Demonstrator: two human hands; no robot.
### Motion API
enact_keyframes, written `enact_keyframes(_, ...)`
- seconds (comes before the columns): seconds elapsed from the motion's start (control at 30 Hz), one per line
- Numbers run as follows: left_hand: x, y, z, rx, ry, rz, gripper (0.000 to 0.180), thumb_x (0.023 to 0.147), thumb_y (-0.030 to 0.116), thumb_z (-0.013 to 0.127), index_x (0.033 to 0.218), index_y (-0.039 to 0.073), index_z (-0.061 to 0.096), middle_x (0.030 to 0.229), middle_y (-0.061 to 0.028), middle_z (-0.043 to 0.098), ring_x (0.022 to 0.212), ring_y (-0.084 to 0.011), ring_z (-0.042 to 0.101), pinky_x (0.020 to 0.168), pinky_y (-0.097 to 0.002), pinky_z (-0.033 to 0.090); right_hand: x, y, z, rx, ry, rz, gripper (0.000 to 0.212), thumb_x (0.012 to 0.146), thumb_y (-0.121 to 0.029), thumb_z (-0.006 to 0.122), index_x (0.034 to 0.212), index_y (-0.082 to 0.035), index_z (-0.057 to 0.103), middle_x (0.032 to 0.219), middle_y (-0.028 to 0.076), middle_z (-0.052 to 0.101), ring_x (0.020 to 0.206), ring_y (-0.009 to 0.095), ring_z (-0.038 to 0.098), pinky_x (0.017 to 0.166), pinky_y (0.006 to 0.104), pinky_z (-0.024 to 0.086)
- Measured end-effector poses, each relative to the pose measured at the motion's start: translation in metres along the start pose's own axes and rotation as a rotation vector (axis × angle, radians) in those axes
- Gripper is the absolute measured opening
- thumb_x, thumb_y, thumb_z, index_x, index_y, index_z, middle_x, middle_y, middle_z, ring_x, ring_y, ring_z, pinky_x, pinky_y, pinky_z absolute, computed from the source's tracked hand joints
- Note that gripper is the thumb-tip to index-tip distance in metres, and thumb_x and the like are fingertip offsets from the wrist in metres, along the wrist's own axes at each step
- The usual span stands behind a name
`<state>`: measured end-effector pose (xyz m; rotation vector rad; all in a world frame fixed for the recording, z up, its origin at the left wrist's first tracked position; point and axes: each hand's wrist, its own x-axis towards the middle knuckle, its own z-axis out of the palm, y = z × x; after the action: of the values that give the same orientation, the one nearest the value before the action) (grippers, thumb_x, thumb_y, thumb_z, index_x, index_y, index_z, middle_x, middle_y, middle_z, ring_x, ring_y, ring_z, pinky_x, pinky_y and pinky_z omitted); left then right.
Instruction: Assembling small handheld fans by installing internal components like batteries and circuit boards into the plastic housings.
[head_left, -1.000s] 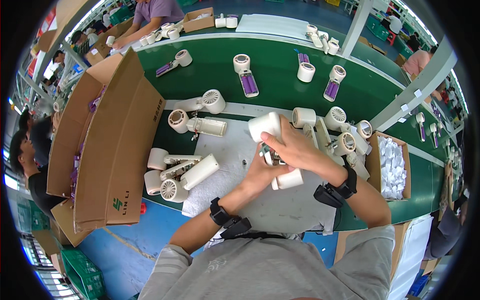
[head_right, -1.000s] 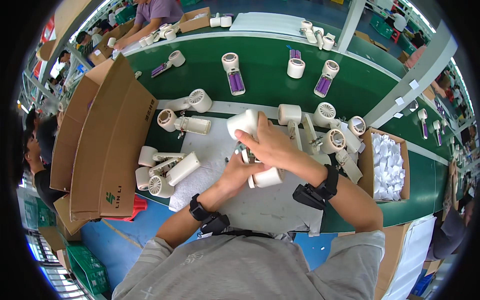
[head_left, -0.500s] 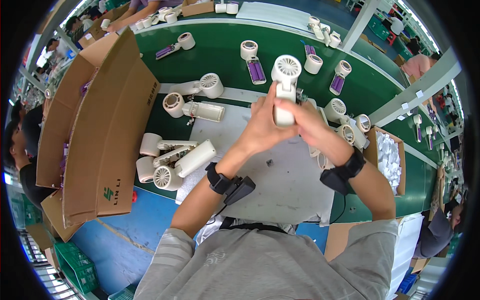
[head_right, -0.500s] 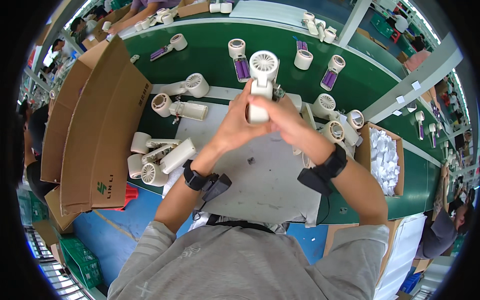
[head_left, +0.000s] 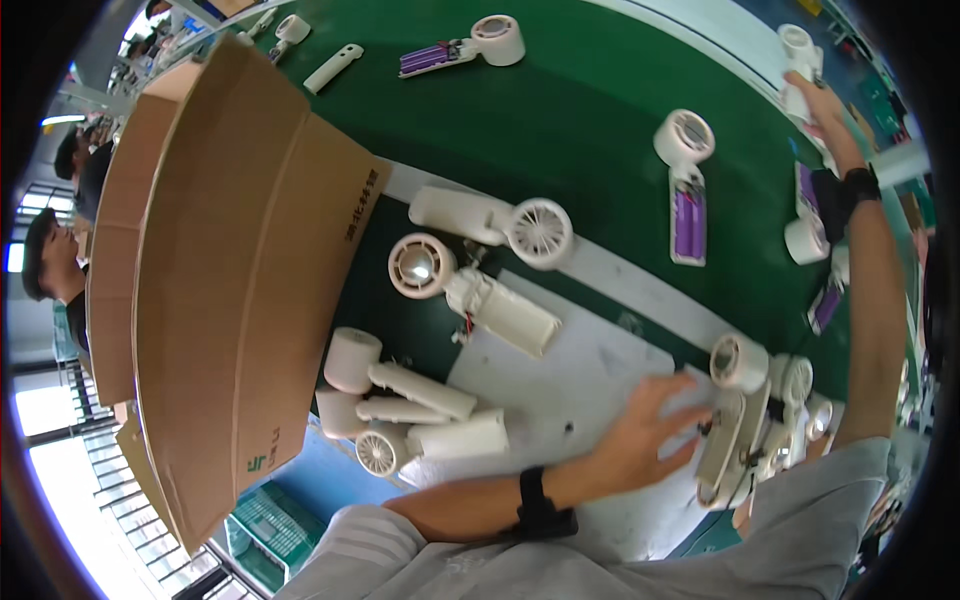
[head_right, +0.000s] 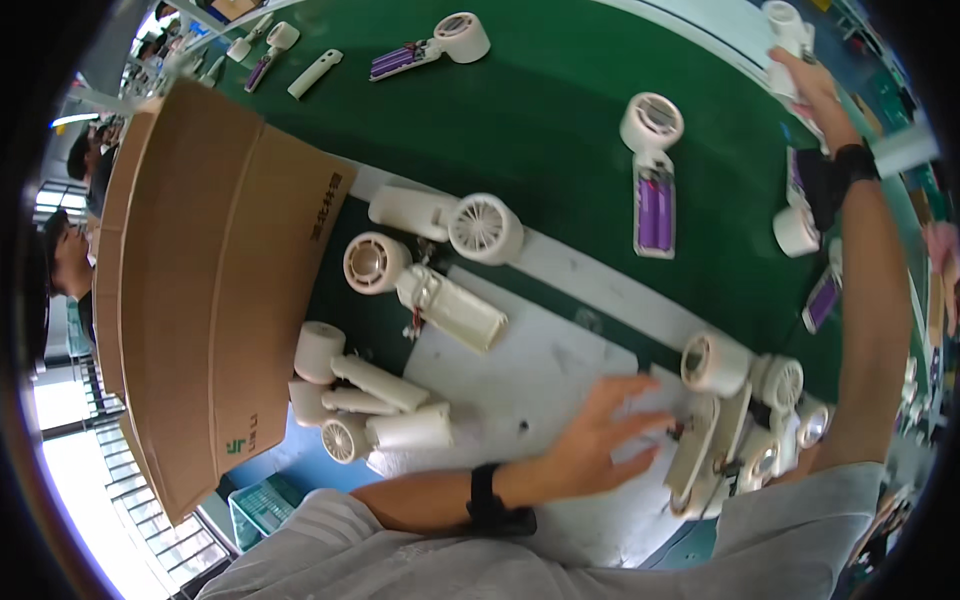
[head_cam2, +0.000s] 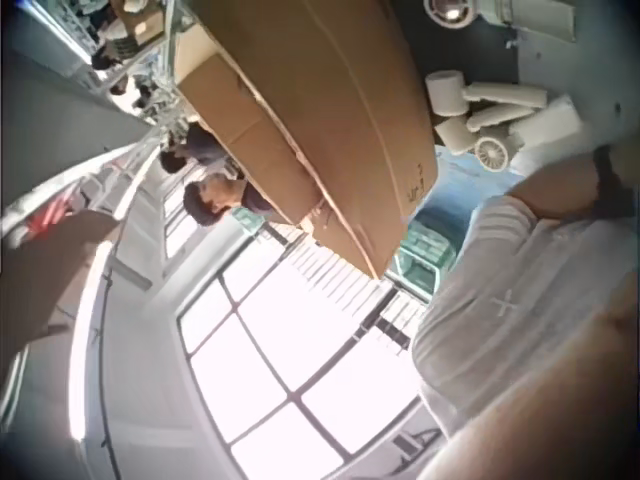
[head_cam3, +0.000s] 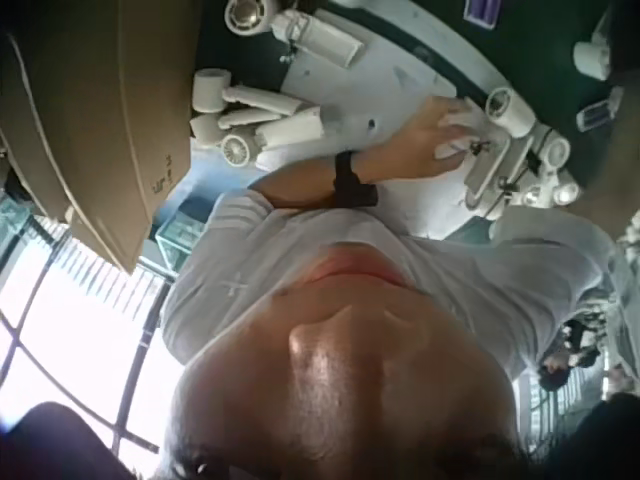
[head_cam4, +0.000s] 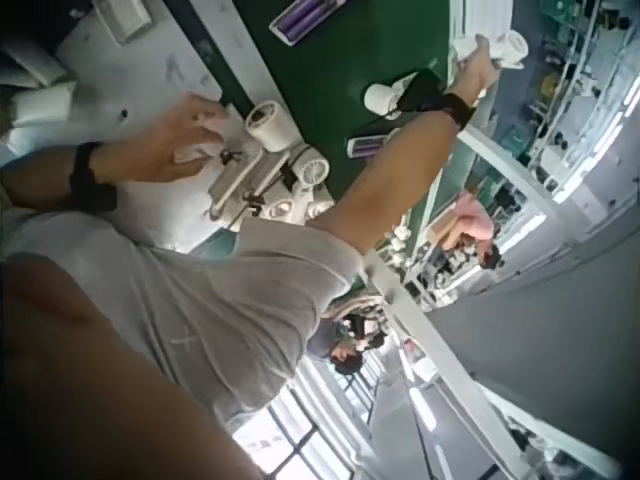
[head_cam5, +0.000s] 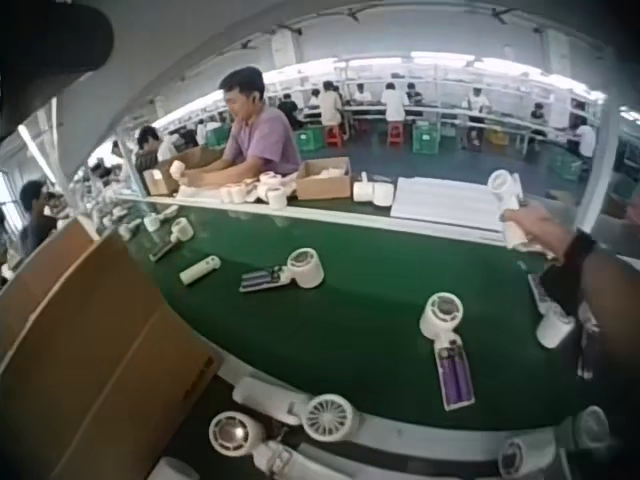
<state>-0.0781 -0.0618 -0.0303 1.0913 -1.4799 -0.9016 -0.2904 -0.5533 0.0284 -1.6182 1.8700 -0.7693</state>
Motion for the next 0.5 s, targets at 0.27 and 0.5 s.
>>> enact_keyframes(0.27,0.005,0.007,0.002,-0.229,0.055,-0.157,0.022,0.077,0.001,0.071,0.099,0.001,0.067,0.118,-0.0175,0.056,0.107,-0.0367,0.055,0.092,-0.0450,0.044,0.178,0.087,-0.020,-0.648,0.183,-0.062,0.077,0.073,-0.057,0.068,0.112,0.009,0.063,0.108,0.030,0.065,0.105,0.040,0.064,0.090,0.0418,0.047)
enact_keyframes(0.5,0.008,0.000,0.000,-0.288,0.050,-0.202,0.020,0.077,0.000,0.070,0.096,0.002,0.066,0.113,-0.0141,0.057,0.100,-0.0318,0.057,0.086,-0.0399,0.046,0.207,0.063,0.021,-0.962,0.165,-0.230,0.075,0.082,-0.055,0.063,0.125,0.007,0.055,0.118,0.030,0.061,0.115,0.040,0.057,0.097,0.0411,0.044)
